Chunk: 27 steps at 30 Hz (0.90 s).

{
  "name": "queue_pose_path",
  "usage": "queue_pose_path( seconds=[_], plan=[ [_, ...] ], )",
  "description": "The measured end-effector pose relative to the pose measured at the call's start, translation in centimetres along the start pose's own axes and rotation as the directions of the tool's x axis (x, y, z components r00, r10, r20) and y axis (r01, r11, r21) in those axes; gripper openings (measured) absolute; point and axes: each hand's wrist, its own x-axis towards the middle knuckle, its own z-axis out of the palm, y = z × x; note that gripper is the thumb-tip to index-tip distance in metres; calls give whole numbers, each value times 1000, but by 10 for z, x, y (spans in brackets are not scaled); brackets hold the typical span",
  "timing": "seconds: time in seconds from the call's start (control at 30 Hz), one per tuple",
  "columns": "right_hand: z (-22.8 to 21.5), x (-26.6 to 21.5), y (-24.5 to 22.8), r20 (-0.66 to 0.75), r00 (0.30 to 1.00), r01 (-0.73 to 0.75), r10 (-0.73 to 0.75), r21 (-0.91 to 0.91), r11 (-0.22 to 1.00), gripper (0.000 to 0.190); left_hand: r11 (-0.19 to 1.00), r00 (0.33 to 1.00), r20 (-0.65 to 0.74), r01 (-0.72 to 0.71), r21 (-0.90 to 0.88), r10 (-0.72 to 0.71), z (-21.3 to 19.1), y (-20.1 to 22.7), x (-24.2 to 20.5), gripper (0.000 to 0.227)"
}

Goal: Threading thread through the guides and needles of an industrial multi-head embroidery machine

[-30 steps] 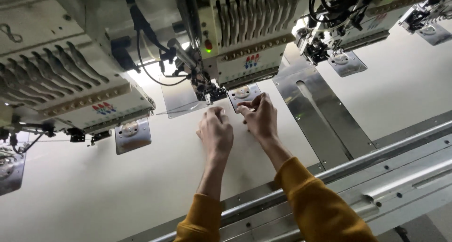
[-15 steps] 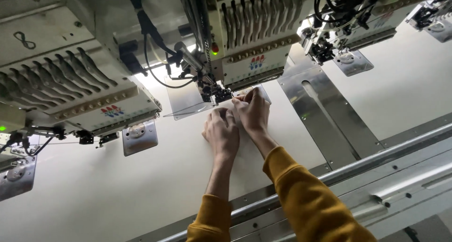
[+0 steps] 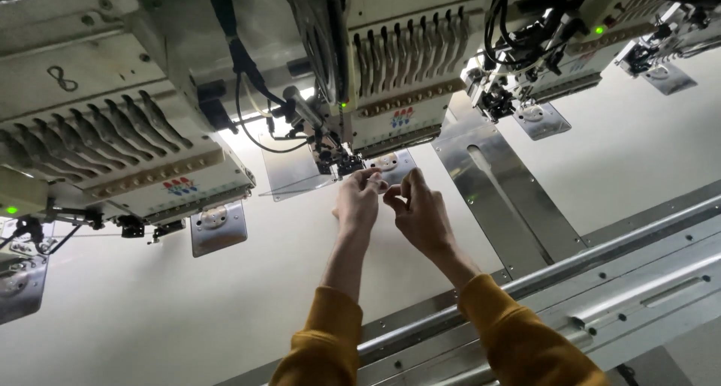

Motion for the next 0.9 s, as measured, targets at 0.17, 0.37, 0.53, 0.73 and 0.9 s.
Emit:
queue_pose_path(
  seconds=[0.17,0.37,0.53,0.73,0.9],
  plan=[
    [8,24,13,103,995,-5,7,-12,1000,20,999,997,-77,25,-38,-27,-9,4,-18,23],
    [1,39,-7,263,937,-322,232,386,864,28,957,958,-49,-286,-53,283,-10,9,-68,24],
    [8,63,-6,412,852,-495,325,429,756,30,883,872,143,-468,-39,469,-12,-16,-67,19],
    [2,62,-28,378,860,-510,343,627,588,14,938,966,-44,-256,-234,253,-11,-20,-61,23],
    [4,52,-49,238,923,-384,303,647,659,19,929,957,-187,-266,-256,222,-11,-11,-62,21]
  ],
)
